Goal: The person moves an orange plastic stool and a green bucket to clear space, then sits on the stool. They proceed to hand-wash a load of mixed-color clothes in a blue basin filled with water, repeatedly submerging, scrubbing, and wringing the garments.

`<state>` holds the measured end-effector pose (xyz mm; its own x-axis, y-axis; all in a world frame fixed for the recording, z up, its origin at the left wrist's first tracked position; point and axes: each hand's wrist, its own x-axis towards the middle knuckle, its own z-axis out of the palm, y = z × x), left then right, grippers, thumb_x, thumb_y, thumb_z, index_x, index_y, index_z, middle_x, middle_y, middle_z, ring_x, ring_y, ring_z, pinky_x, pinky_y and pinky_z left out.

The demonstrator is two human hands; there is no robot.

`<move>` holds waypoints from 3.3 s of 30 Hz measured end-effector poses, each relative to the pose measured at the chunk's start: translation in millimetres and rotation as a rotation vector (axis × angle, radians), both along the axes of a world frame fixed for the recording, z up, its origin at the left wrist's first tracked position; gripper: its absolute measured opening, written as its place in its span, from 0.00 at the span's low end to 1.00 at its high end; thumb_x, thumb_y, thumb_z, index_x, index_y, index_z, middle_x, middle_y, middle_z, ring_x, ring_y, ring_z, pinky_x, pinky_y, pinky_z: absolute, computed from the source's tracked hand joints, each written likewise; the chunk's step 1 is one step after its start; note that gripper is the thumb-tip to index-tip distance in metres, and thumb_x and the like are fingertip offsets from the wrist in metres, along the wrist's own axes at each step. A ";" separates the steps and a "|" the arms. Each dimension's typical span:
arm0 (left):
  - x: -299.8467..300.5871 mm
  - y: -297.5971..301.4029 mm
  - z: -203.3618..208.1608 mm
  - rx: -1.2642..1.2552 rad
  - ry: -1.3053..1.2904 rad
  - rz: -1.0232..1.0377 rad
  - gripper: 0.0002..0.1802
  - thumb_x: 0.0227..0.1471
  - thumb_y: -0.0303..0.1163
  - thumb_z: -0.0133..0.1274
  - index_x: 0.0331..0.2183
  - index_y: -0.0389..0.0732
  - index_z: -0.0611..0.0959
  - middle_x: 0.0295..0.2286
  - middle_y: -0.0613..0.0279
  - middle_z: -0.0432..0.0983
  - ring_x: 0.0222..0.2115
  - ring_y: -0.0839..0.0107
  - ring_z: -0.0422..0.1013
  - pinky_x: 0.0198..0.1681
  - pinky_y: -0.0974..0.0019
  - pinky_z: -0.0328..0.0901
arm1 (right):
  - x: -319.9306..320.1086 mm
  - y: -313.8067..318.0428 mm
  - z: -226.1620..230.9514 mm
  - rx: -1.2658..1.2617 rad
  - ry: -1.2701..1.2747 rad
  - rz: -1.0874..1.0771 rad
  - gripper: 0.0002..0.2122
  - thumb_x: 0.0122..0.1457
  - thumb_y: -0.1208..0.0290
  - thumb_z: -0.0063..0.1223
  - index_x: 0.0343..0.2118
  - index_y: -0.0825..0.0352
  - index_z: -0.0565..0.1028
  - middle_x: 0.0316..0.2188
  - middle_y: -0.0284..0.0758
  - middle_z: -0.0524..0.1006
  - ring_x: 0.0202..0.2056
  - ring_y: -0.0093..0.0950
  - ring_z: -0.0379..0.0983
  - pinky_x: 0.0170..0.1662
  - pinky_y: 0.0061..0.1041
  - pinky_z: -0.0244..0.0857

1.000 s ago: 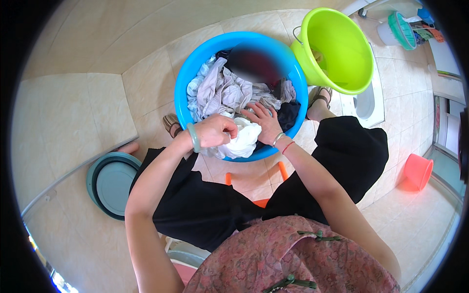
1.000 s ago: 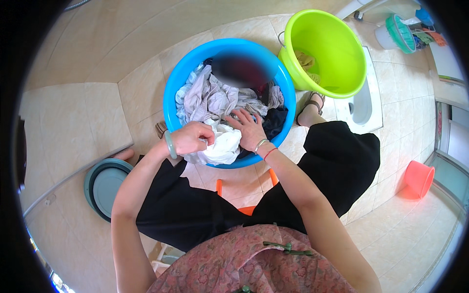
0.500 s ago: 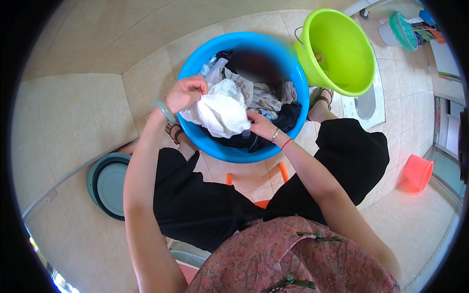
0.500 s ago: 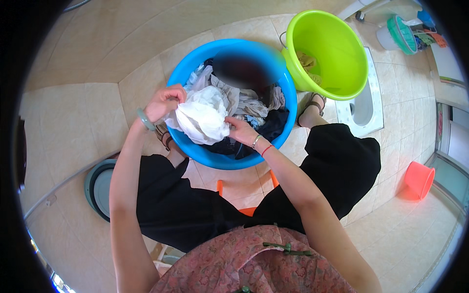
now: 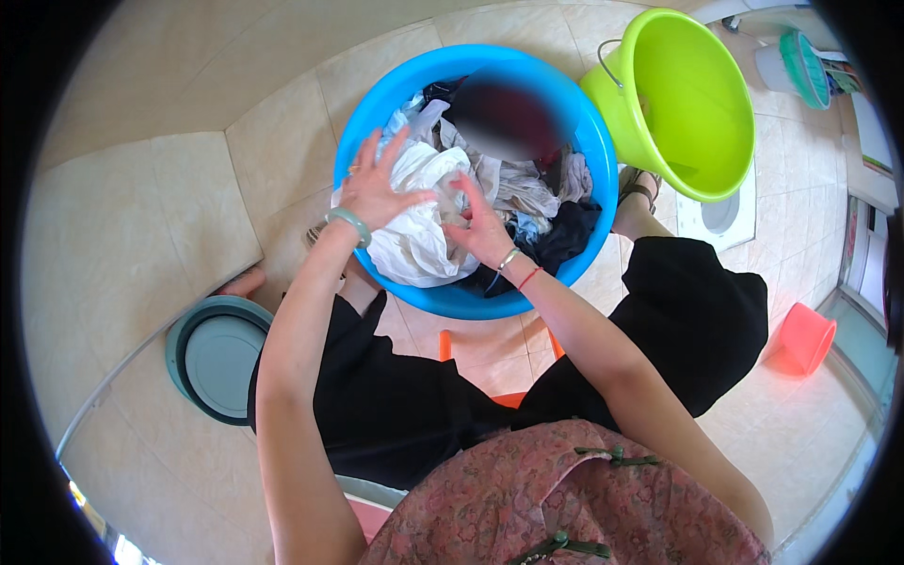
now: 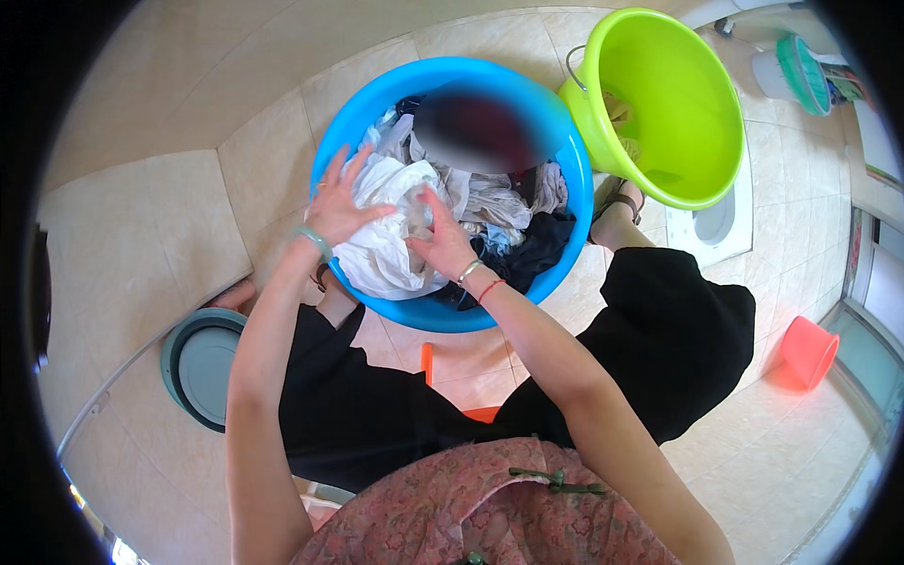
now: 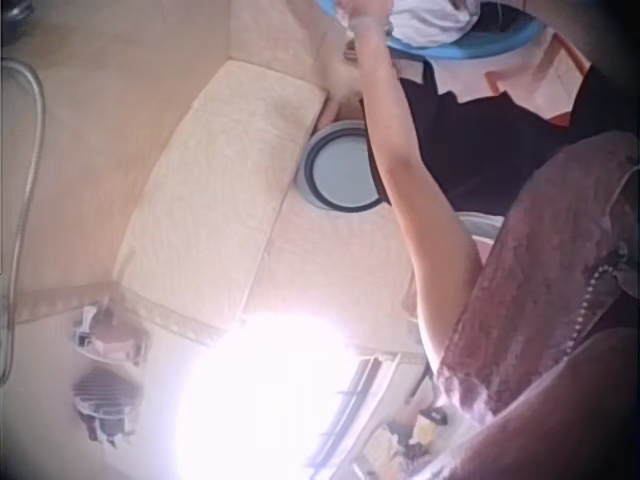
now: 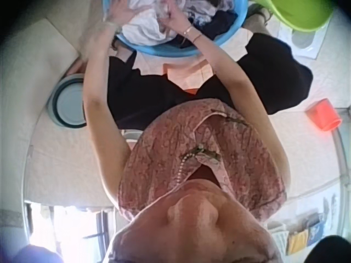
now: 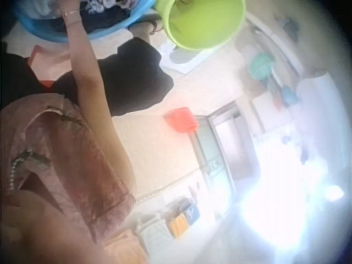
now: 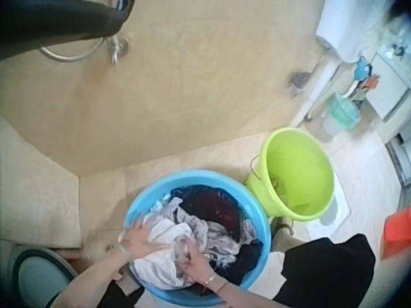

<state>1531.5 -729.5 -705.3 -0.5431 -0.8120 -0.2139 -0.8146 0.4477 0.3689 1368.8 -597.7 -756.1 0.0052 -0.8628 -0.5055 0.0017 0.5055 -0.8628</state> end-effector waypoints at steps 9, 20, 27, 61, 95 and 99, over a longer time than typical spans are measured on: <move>45.5 -7.2 -20.5 0.373 -0.285 -0.341 0.41 0.38 0.14 0.45 0.53 0.65 0.71 0.57 0.65 0.60 0.58 0.54 0.54 0.55 0.55 0.56 | -24.6 -26.0 -9.8 -0.269 0.393 0.313 0.14 0.49 0.74 0.55 0.40 0.55 0.78 0.35 0.37 0.77 0.33 0.34 0.73 0.39 0.29 0.67; -61.4 -7.7 -25.8 0.269 0.228 -0.209 0.32 0.44 0.49 0.58 0.53 0.60 0.72 0.61 0.56 0.47 0.62 0.53 0.42 0.59 0.36 0.40 | -95.9 -130.7 -57.2 -0.228 1.246 0.618 0.37 0.50 0.64 0.56 0.62 0.39 0.51 0.65 0.37 0.43 0.63 0.46 0.45 0.59 0.51 0.45; -96.1 9.8 -79.5 0.129 -0.327 -0.198 0.33 0.42 0.45 0.59 0.53 0.63 0.70 0.61 0.58 0.49 0.61 0.57 0.46 0.55 0.34 0.45 | -110.0 -119.6 -81.0 -0.058 1.159 0.657 0.28 0.49 0.64 0.56 0.56 0.49 0.62 0.59 0.39 0.57 0.49 0.46 0.66 0.47 0.45 0.64; -121.8 71.7 -46.5 0.376 -0.059 0.253 0.49 0.36 0.29 0.55 0.61 0.51 0.52 0.46 0.36 0.65 0.41 0.43 0.70 0.46 0.54 0.66 | -29.8 93.3 60.4 -0.478 0.692 0.213 0.15 0.32 0.82 0.56 0.27 0.60 0.74 0.34 0.32 0.68 0.37 0.32 0.66 0.36 0.31 0.56; -47.6 52.9 28.8 0.992 0.982 0.514 0.38 0.28 0.15 0.42 0.50 0.39 0.75 0.41 0.63 0.74 0.37 0.74 0.69 0.38 0.78 0.63 | -23.1 123.6 41.9 0.013 -0.393 -1.071 0.06 0.48 0.81 0.47 0.30 0.66 0.69 0.28 0.27 0.71 0.31 0.18 0.65 0.35 0.18 0.63; -27.7 58.4 -8.0 0.898 0.906 0.582 0.35 0.31 0.14 0.42 0.48 0.38 0.75 0.41 0.61 0.74 0.42 0.71 0.69 0.43 0.75 0.63 | -5.8 138.4 23.6 0.008 0.283 -0.561 0.08 0.45 0.77 0.54 0.29 0.68 0.69 0.24 0.36 0.72 0.26 0.30 0.68 0.32 0.24 0.63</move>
